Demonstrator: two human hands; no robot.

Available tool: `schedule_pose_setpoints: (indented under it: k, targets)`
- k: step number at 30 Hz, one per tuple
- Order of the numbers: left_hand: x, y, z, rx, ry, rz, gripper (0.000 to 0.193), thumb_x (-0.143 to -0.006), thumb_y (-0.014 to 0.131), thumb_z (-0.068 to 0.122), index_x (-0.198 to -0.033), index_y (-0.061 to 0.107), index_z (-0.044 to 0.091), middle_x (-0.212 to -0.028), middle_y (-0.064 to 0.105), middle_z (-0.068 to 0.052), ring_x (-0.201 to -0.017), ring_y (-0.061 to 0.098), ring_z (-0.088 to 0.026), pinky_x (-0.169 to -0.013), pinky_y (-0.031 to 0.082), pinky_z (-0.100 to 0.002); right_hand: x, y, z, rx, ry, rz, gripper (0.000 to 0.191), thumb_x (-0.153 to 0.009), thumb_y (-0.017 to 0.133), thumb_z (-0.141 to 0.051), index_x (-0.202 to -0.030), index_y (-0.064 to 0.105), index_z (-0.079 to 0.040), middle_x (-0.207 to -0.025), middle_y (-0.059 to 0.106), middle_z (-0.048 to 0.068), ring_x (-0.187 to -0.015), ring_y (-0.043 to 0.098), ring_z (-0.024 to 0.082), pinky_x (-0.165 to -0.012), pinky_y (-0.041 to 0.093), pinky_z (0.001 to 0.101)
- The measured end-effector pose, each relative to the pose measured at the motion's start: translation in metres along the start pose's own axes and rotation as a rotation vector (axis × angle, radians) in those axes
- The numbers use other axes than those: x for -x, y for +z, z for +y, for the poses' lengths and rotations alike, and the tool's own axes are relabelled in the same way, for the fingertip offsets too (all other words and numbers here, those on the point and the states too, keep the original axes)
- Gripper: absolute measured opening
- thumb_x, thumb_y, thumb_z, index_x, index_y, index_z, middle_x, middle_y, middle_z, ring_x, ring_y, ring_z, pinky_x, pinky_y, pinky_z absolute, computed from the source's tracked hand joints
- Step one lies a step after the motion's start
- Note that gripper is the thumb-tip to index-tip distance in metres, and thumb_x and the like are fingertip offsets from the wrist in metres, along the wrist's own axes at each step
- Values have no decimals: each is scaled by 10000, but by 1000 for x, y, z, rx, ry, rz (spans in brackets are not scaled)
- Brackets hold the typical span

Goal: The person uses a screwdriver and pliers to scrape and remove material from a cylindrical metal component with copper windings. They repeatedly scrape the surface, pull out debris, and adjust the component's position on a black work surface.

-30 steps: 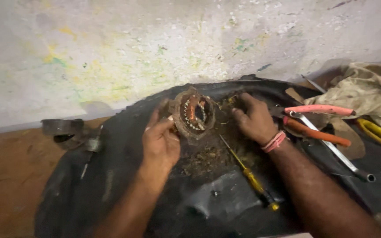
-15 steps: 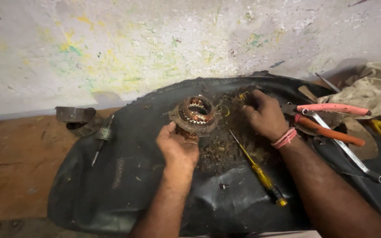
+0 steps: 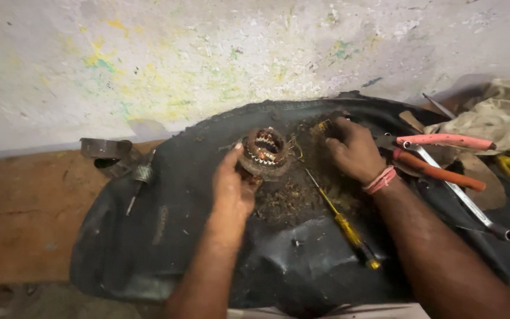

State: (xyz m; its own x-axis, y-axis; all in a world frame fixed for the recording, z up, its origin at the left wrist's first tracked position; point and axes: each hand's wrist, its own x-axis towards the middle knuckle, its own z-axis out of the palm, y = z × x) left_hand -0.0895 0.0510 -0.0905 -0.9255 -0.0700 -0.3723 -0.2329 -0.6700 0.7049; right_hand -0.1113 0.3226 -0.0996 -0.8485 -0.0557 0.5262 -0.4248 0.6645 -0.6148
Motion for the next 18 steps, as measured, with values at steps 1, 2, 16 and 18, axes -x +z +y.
schedule_pose_setpoints:
  k: [1, 2, 16, 18]
  targets:
    - [-1, -3, 4, -109, -6, 27, 496, -865, 676, 360, -1291, 638, 108, -1229, 676, -110, -1085, 633, -245, -935, 488, -433, 0, 1, 1, -11, -6, 5, 375, -847, 674, -181, -1137, 633, 53, -1038, 688, 299, -980, 665, 468, -853, 524, 472]
    - [-1, -7, 8, -219, -15, 55, 485, -866, 655, 357, -1283, 647, 109, -1222, 696, -103, -1081, 650, -232, -922, 508, -430, -1, 2, 2, 0, -6, 7, 385, -848, 681, -184, -1145, 632, 56, -1040, 685, 303, -980, 664, 468, -855, 524, 474]
    - [8, -36, 55, -830, 250, 65, 338, -917, 646, 231, -1056, 748, -59, -967, 778, -166, -849, 713, -239, -758, 544, -361, -1, -13, -40, -292, 68, 4, 342, -883, 689, -46, -1214, 627, 15, -1059, 747, 160, -938, 688, 222, -831, 546, 349]
    - [14, -37, 59, -885, 283, 131, 297, -913, 680, 214, -1104, 742, -5, -1016, 775, -136, -870, 693, -212, -808, 541, -357, -2, -14, -42, -484, 141, -9, 477, -867, 676, 4, -1333, 579, -19, -1065, 719, 112, -924, 669, 165, -801, 545, 314]
